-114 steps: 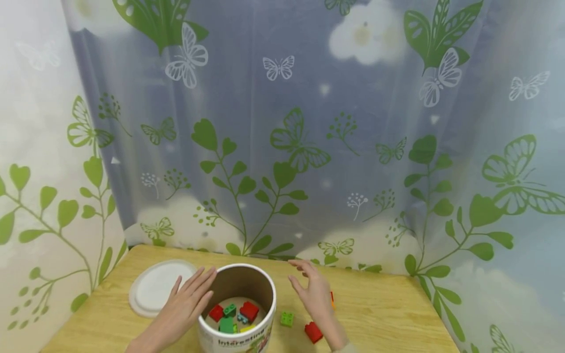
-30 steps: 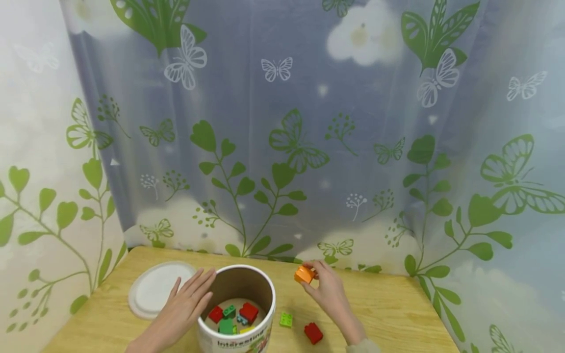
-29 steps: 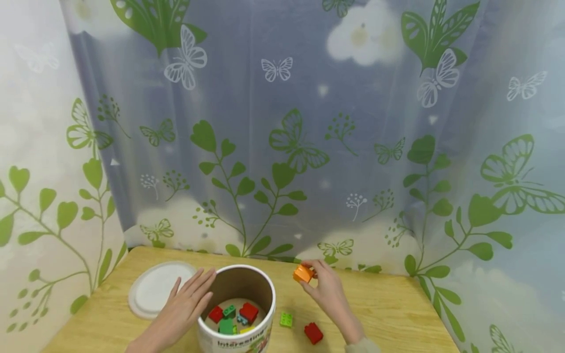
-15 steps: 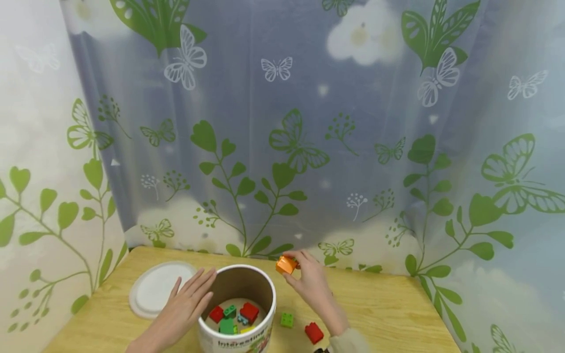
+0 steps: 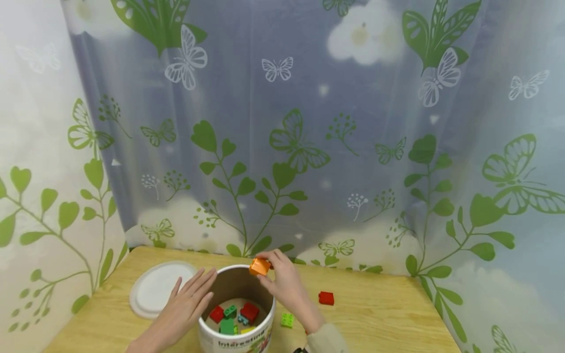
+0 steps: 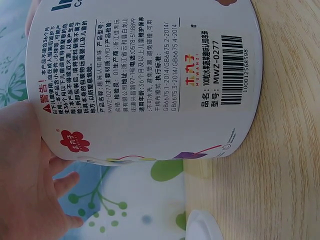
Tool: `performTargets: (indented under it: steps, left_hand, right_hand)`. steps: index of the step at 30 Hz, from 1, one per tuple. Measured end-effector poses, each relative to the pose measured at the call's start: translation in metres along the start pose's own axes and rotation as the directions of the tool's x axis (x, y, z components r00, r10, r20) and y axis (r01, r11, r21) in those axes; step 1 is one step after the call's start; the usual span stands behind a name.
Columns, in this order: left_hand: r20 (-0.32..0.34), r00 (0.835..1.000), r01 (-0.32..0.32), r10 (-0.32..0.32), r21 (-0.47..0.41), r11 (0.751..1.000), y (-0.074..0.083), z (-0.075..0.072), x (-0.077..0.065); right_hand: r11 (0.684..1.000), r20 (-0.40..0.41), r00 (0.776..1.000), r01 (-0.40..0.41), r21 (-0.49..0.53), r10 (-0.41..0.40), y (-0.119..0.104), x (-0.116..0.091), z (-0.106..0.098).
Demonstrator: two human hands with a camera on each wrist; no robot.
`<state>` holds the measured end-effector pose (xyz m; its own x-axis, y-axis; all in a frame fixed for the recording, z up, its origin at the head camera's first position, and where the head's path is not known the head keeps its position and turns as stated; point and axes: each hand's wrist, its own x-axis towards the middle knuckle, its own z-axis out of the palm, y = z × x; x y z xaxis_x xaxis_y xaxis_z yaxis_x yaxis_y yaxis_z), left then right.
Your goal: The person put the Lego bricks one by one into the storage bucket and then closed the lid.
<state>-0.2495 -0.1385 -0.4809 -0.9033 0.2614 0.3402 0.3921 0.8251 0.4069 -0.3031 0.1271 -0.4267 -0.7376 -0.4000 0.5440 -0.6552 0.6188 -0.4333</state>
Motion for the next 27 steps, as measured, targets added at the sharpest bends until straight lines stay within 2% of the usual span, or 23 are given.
performTargets:
  steps: [5, 12, 18, 22, 27]
  left_hand:
    - [0.016, 1.000, 0.010, -0.009, -0.018, 1.000, 0.002, -0.002, -0.001]
    - [0.001, 1.000, 0.016, -0.016, -0.006, 1.000, 0.001, 0.000, 0.000]
    - [0.002, 1.000, 0.017, -0.017, -0.012, 1.000, 0.001, 0.000, 0.001]
    - [0.015, 1.000, 0.020, -0.020, -0.011, 1.000, 0.001, -0.001, 0.001]
    - [0.026, 0.999, 0.024, -0.024, -0.015, 1.000, 0.001, -0.001, 0.001]
  right_hand:
    - [1.000, 0.068, 0.997, 0.024, -0.004, -0.023, -0.004, 0.000, 0.015]
    - [0.996, 0.117, 0.992, 0.061, -0.068, -0.052, -0.004, -0.001, 0.033]
    - [0.995, 0.162, 0.985, 0.063, -0.076, -0.050, -0.006, -0.002, 0.041]
    - [0.997, 0.155, 0.987, 0.058, -0.059, -0.049, -0.005, -0.002, 0.045]
    - [0.998, 0.094, 0.994, 0.064, -0.023, -0.062, -0.005, -0.004, 0.043]
